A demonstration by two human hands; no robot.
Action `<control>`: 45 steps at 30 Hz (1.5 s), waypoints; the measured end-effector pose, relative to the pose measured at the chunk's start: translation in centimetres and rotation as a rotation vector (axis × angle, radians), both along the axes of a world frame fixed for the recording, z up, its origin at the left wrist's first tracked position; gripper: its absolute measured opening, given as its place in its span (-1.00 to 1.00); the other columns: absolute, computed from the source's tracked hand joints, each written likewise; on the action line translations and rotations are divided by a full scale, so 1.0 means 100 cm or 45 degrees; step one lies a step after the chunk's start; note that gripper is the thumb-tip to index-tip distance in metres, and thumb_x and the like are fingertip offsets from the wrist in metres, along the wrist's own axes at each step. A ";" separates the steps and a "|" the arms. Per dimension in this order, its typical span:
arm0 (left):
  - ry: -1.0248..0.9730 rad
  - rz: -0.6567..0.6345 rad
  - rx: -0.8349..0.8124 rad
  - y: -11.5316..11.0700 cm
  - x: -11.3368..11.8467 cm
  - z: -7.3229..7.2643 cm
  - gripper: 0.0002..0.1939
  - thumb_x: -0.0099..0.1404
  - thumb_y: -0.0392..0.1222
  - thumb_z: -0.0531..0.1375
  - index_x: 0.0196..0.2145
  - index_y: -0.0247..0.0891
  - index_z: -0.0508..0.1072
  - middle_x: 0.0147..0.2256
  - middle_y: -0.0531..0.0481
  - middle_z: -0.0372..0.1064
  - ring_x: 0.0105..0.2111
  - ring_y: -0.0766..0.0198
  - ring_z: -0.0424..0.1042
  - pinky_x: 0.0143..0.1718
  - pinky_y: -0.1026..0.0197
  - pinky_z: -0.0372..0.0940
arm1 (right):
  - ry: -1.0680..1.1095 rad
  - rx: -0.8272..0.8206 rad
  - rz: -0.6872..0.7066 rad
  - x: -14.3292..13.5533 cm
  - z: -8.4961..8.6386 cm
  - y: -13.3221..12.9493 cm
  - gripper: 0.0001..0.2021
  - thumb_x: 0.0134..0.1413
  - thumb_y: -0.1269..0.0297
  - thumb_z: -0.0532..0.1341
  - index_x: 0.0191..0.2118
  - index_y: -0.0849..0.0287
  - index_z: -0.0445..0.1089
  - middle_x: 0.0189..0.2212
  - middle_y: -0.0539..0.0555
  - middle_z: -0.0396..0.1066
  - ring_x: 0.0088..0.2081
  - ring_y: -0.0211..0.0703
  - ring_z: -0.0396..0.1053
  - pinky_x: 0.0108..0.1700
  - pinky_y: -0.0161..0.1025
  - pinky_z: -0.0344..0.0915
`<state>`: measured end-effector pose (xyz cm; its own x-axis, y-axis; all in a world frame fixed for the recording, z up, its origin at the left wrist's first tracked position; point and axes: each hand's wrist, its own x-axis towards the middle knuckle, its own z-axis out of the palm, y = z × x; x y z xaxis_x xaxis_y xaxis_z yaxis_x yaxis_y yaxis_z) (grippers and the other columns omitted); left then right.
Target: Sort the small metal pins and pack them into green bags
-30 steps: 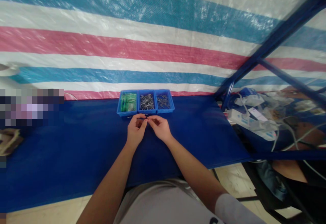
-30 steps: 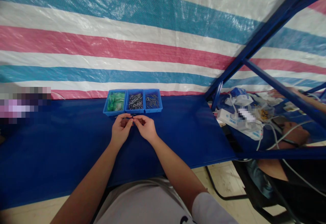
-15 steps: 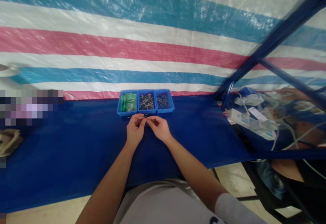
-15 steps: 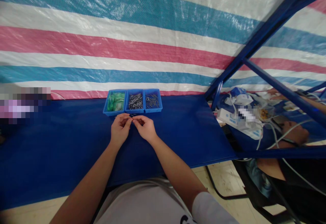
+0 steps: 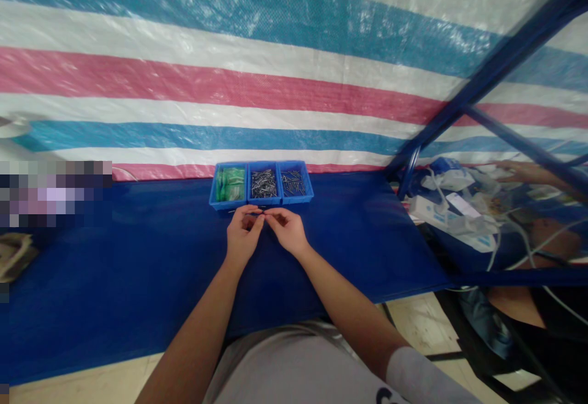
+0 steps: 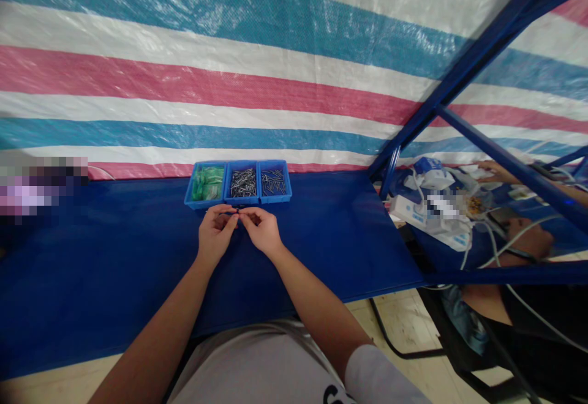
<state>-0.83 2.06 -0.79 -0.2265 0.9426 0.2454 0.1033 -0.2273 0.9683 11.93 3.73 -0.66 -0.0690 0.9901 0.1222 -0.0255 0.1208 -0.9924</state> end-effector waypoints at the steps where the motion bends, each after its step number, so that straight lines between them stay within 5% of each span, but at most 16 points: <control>1: -0.006 -0.007 0.009 0.000 0.000 0.000 -0.69 0.18 -0.10 0.27 -0.14 -0.24 0.35 -0.26 -0.02 0.44 -0.50 0.40 0.41 -0.44 0.31 0.34 | 0.000 0.000 -0.005 0.000 0.000 0.000 -0.82 0.00 0.16 0.29 -0.31 0.14 0.53 -0.36 0.06 0.56 -0.38 -0.15 0.48 -0.27 -0.21 0.44; 45: -0.062 -0.076 -0.043 0.003 0.000 -0.005 -0.78 0.21 -0.10 0.22 -0.21 -0.22 0.37 -0.22 -0.03 0.39 -0.53 0.43 0.34 -0.56 0.35 0.29 | -0.099 0.029 0.027 0.002 0.001 0.000 -0.83 0.04 0.18 0.27 -0.28 0.12 0.53 -0.31 0.07 0.57 -0.33 -0.12 0.52 -0.21 -0.18 0.46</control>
